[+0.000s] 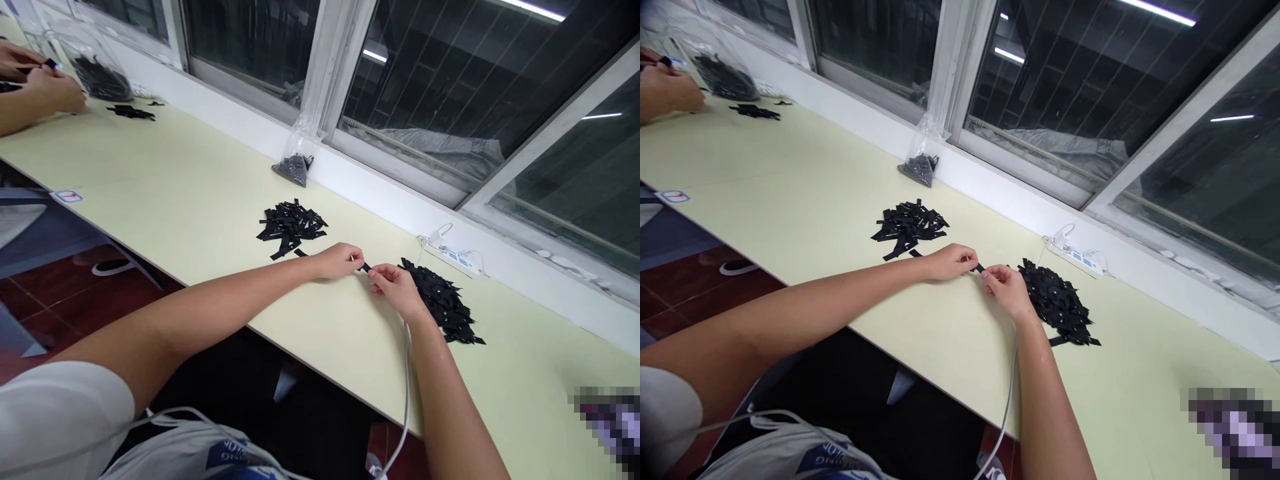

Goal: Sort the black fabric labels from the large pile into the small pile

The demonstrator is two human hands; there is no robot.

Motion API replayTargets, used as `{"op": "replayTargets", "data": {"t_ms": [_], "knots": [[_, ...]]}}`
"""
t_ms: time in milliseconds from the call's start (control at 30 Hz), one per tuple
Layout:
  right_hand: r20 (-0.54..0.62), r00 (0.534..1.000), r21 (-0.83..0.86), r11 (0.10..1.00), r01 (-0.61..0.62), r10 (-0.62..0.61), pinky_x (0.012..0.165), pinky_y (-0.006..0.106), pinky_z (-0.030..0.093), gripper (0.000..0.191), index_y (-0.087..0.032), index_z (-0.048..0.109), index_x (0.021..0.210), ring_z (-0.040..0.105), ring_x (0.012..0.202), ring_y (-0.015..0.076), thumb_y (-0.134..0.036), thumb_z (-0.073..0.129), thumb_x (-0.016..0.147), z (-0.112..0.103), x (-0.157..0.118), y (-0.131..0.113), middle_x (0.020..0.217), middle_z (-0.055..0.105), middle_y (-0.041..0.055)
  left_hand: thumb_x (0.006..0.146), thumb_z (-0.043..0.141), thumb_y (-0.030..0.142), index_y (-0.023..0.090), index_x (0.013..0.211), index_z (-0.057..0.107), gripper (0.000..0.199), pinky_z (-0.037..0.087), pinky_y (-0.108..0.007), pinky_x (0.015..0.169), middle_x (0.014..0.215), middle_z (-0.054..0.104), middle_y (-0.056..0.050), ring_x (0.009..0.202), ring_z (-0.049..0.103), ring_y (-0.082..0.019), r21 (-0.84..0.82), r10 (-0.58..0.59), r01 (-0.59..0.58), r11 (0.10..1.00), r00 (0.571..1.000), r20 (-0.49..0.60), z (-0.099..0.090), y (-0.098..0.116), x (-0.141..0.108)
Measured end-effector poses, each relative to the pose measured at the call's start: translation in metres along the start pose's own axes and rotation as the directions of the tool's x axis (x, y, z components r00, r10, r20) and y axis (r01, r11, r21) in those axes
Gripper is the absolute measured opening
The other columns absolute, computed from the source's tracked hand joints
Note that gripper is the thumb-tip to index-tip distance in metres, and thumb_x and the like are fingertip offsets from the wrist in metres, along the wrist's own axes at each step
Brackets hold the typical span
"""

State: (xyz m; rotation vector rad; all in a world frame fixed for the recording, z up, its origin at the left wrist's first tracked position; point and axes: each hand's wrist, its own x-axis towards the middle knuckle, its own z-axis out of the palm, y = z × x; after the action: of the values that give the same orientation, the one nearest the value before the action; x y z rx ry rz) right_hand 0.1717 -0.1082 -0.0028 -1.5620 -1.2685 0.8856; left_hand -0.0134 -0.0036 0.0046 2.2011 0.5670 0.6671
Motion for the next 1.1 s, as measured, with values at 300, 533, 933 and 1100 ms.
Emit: {"op": "replayTargets", "data": {"t_ms": [300, 533, 933, 1100], "knots": [[-0.021, 0.995, -0.068, 0.993, 0.097, -0.099, 0.061, 0.029, 0.053, 0.043, -0.019, 0.074, 0.094, 0.057, 0.067, 0.0150, -0.054, 0.078, 0.070, 0.005, 0.002, 0.002, 0.084, 0.069, 0.0045, 0.089, 0.054, 0.034, 0.016, 0.097, 0.066, 0.024, 0.046, -0.027, 0.075, 0.091, 0.071, -0.005, 0.079, 0.063, -0.015, -0.250, -0.098, 0.103, 0.963, 0.995, 0.030, 0.000, 0.002, -0.001], [-0.067, 0.978, -0.081, 0.978, 0.192, -0.197, 0.064, 0.032, 0.054, 0.038, -0.019, 0.079, 0.096, 0.062, 0.074, 0.0188, -0.049, 0.076, 0.073, 0.008, 0.001, 0.001, 0.095, 0.074, 0.0080, 0.084, 0.067, 0.037, 0.013, 0.098, 0.067, 0.027, 0.048, -0.028, 0.072, 0.087, 0.070, -0.007, 0.076, 0.063, -0.014, -0.397, -0.046, 0.082, 0.914, 0.994, 0.098, 0.009, -0.008, 0.004], [-0.042, 0.990, 0.014, 0.991, 0.134, -0.133, 0.069, 0.034, 0.056, 0.046, -0.019, 0.071, 0.101, 0.066, 0.082, 0.0209, -0.056, 0.074, 0.074, 0.012, -0.001, -0.004, 0.097, 0.071, 0.0084, 0.077, 0.071, 0.021, 0.012, 0.094, 0.069, 0.019, 0.047, -0.025, 0.071, 0.083, 0.068, -0.004, 0.075, 0.060, -0.011, -0.417, -0.053, 0.065, 0.907, 0.998, 0.039, 0.008, -0.008, 0.005], [-0.291, 0.817, -0.657, 0.725, 0.206, -0.497, 0.099, 0.050, 0.046, 0.043, -0.017, 0.069, 0.112, 0.059, 0.111, 0.0306, -0.050, 0.056, 0.086, -0.031, 0.003, 0.001, 0.116, 0.067, 0.0146, 0.076, 0.069, 0.019, 0.013, 0.089, 0.068, 0.015, 0.045, -0.024, 0.067, 0.077, 0.065, -0.002, 0.068, 0.057, -0.010, -0.424, -0.101, 0.094, 0.901, 0.995, 0.007, 0.009, -0.010, 0.007]]}}
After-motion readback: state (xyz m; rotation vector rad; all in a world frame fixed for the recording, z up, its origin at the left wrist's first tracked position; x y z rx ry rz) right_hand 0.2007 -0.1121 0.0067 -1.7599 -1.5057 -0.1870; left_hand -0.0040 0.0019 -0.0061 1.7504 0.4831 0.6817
